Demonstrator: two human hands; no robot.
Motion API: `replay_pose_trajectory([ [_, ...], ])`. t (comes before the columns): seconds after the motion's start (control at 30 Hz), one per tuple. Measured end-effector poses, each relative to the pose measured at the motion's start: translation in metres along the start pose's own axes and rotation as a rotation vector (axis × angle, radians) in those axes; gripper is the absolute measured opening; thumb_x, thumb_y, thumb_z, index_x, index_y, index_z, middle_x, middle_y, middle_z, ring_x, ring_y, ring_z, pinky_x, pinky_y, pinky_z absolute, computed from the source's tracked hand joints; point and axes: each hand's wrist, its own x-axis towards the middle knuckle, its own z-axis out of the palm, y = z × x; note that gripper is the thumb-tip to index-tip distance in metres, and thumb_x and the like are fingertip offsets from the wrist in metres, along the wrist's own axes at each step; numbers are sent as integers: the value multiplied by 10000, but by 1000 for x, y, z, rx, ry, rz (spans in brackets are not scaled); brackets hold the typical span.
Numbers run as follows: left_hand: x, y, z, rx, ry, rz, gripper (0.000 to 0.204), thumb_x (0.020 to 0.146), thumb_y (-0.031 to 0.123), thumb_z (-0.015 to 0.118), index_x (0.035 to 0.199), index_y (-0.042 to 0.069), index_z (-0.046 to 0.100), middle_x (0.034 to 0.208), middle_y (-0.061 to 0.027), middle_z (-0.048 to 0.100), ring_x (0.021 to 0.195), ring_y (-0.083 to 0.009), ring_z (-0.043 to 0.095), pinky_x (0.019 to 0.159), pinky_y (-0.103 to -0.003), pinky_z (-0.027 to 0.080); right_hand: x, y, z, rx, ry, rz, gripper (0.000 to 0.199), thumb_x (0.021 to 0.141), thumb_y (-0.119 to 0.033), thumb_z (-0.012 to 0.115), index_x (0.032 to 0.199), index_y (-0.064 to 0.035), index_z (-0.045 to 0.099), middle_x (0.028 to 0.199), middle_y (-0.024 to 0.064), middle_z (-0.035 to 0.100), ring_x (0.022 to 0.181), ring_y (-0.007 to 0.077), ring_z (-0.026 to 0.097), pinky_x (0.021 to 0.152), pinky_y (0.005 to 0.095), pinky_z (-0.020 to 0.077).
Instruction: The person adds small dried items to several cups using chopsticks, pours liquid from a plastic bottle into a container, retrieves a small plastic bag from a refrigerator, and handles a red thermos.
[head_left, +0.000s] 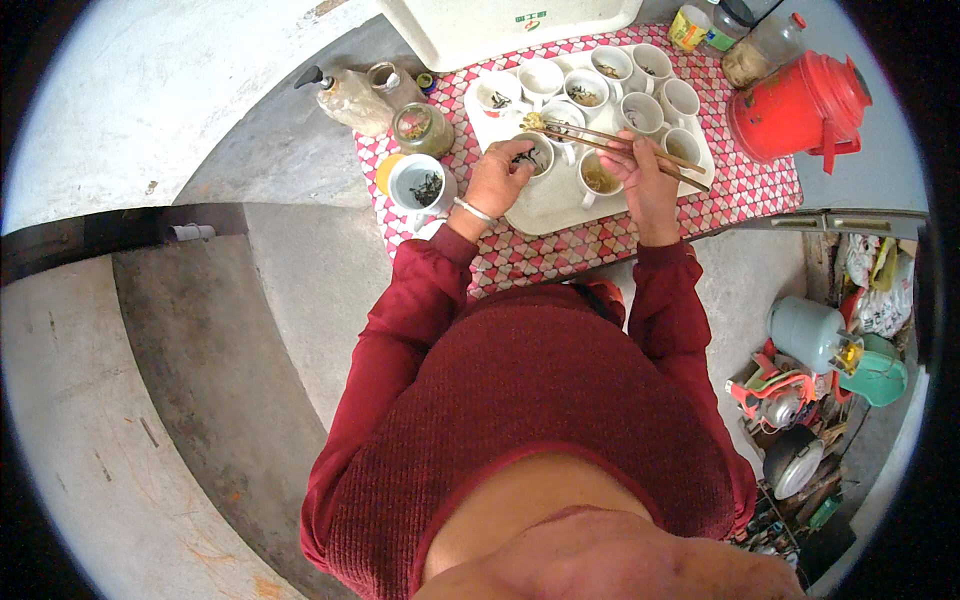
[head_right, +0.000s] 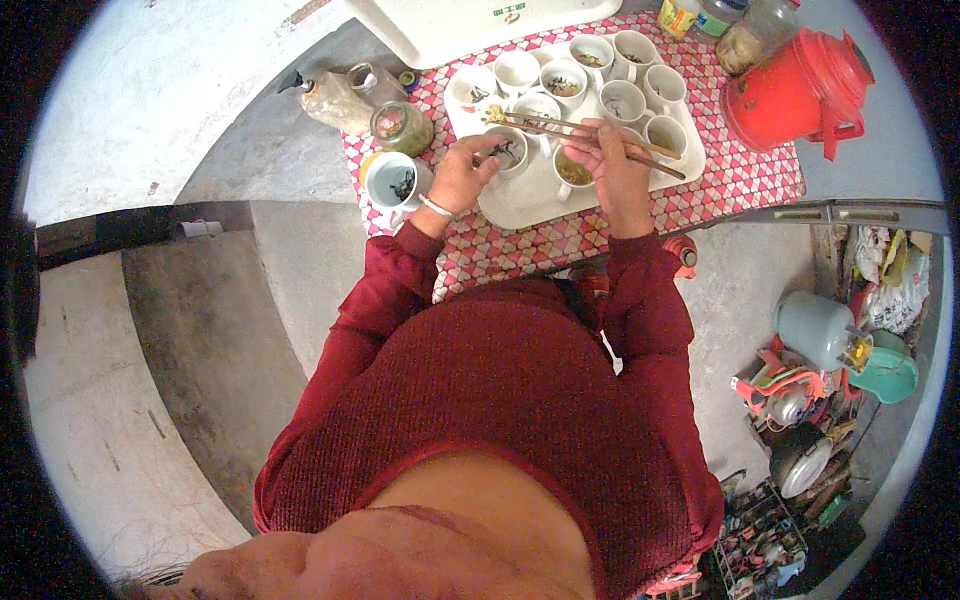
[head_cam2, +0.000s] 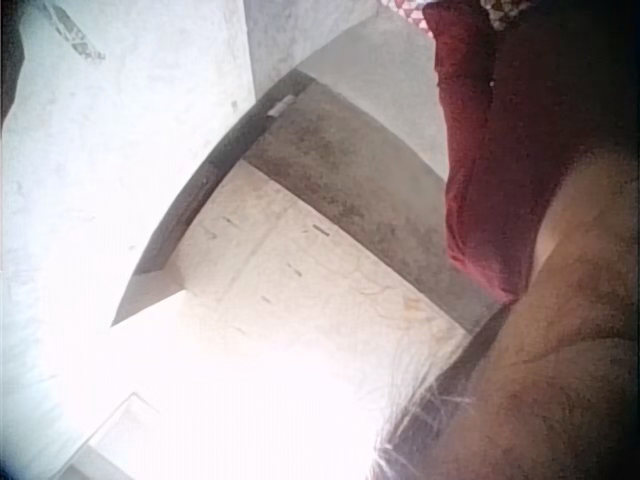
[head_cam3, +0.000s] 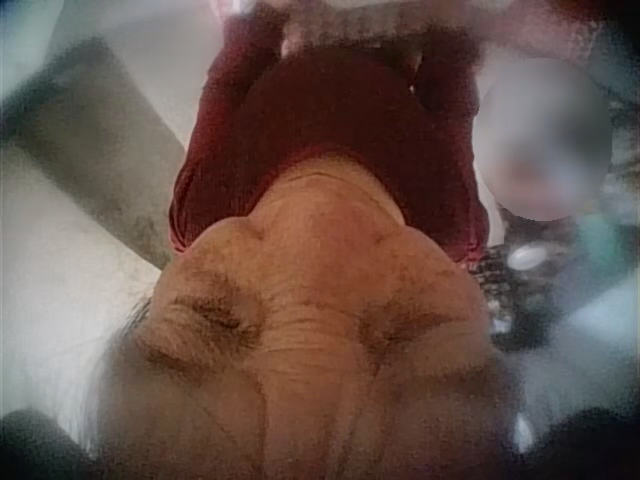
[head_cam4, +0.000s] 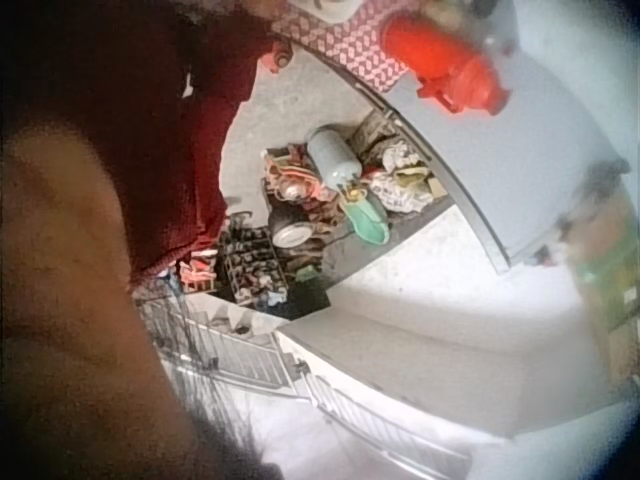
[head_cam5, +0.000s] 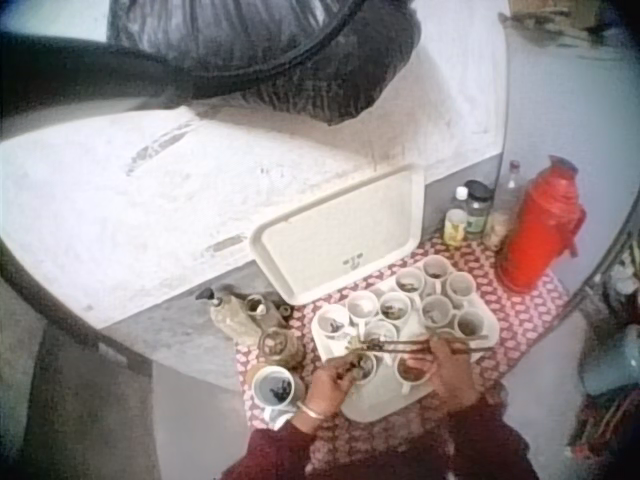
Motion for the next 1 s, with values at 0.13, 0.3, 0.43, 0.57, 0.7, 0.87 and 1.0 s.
replay_pose_trajectory([
  [0.13,12,2,-5,-353,117,-109,319,790,84,644,1098,20,585,915,-91,623,697,-149,624,610,-269,503,-5,-8,16,-205,-22,-134,232,937,-119,456,1010,68,573,931,153,623,848,229,639,746,314,561],
  [0.3,32,9,-12,-313,244,-34,267,789,154,687,944,-3,537,817,-44,592,681,-112,575,599,-255,493,-5,-6,34,-355,-122,-337,216,930,-86,455,1006,74,580,937,152,627,863,215,639,770,309,554],
  [0.43,52,4,-12,-264,243,1,283,774,181,716,885,-2,531,759,-39,588,649,-103,567,562,-244,486,5,4,47,-560,-127,-407,162,902,-62,508,992,25,610,919,115,653,852,164,639,729,251,520],
  [0.57,70,9,-15,-372,246,-105,172,822,102,648,850,-6,517,717,-47,581,511,-99,552,457,-226,467,15,-2,57,-864,-214,-687,140,874,-53,544,987,-30,622,922,96,654,799,163,640,676,253,503],
  [0.7,84,0,-19,-505,240,-212,129,846,100,596,874,-12,538,724,-65,605,542,-120,598,452,-229,482,19,-5,67,-835,-232,-678,146,874,-51,540,996,-27,615,921,94,651,807,160,639,684,250,501],
  [0.87,97,-11,-17,-674,227,-309,110,855,71,566,889,-26,527,720,-70,590,521,-122,577,448,-231,481,29,-2,67,-811,-218,-573,148,878,-58,536,1000,-25,614,915,91,651,808,155,634,688,250,496],
  [1.0,98,-10,-14,-799,267,-365,102,859,55,540,907,-28,506,721,-76,584,518,-128,574,444,-228,480,38,7,62,-792,-196,-554,150,884,-76,537,998,-26,620,911,89,652,808,153,629,693,258,492],
])
